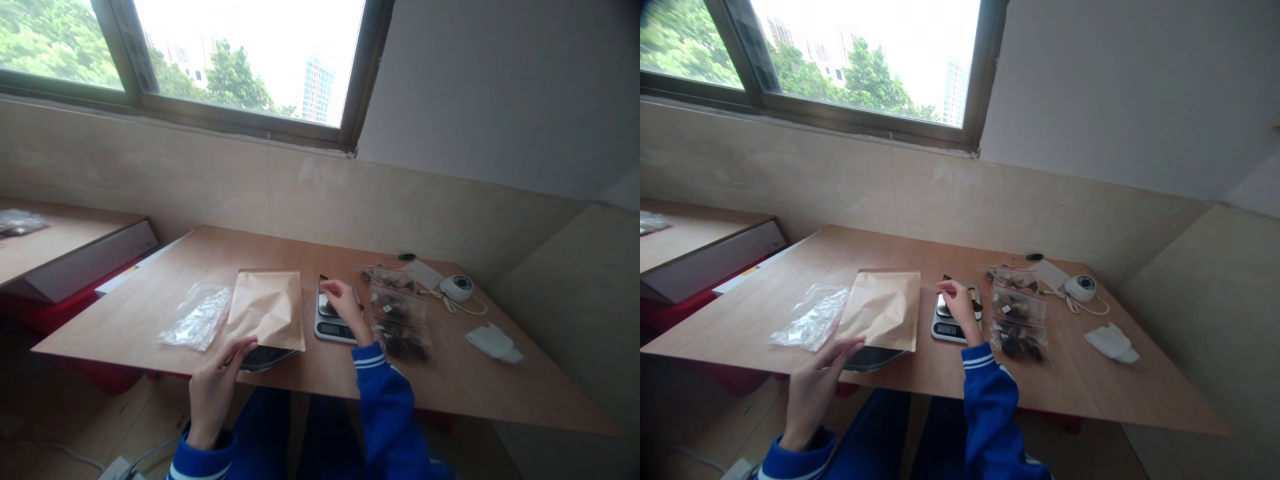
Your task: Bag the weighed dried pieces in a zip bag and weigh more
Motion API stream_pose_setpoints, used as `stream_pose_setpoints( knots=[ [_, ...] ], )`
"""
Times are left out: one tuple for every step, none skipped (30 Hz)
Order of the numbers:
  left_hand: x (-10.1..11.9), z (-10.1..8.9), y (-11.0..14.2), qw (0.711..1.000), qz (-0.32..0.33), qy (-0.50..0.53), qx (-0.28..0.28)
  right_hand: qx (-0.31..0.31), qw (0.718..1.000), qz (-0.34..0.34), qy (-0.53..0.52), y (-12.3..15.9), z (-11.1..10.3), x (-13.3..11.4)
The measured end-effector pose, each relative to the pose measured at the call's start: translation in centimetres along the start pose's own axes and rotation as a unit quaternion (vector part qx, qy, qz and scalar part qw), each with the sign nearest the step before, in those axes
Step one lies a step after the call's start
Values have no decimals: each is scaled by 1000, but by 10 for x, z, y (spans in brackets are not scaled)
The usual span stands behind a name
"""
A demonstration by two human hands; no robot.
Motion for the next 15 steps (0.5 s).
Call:
stream_pose_setpoints(
  knots=[
    [0, 2, 0, 1000, 0, 0, -10, -7, 1000, 0, 15, -6, 5, 5],
    [0, 5, 1, 1000, 0, 1, -23, -13, 1000, -1, 23, -9, 8, 8],
    [0, 7, 1, 999, 0, 1, -34, -19, 999, -2, 35, -11, 11, 10],
    [-1, 8, 0, 999, -1, 2, -38, -23, 999, -2, 45, -10, 11, 11],
    [-2, 8, 0, 999, -3, 3, -40, -24, 998, -1, 53, -9, 11, 10],
    [-3, 9, 0, 999, -3, 5, -44, -25, 998, 0, 59, -8, 9, 9],
    [-4, 10, -1, 999, -4, 8, -47, -23, 998, 0, 59, -6, 5, 6],
    [-6, 11, -1, 999, -5, 11, -51, -15, 998, -5, 53, -6, 0, 3],
    [-7, 12, -1, 998, -6, 15, -53, -1, 999, -13, 44, -6, -8, -2],
    [-8, 12, -1, 998, -7, 19, -55, 20, 999, -24, 35, -9, -17, -8],
    [-9, 12, -1, 998, -9, 23, -55, 42, 998, -35, 34, -12, -27, -12],
    [-10, 13, -1, 998, -10, 26, -55, 56, 996, -41, 53, -18, -34, -15],
    [-11, 13, -1, 998, -12, 28, -54, 54, 994, -41, 92, -27, -37, -16],
    [-12, 13, -1, 998, -13, 29, -53, 36, 989, -34, 141, -37, -35, -13],
    [-12, 13, 0, 998, -13, 29, -52, 6, 982, -22, 190, -49, -30, -8]
  ],
)
Point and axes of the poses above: each hand's wrist, its own y-axis away from the middle knuckle, its own z-axis out of the palm, x = y × z, the point moved 10 cm from there along -y, towards the middle knuckle, and after that the axes turned 3 degrees about -z, right-handed, at the moved point
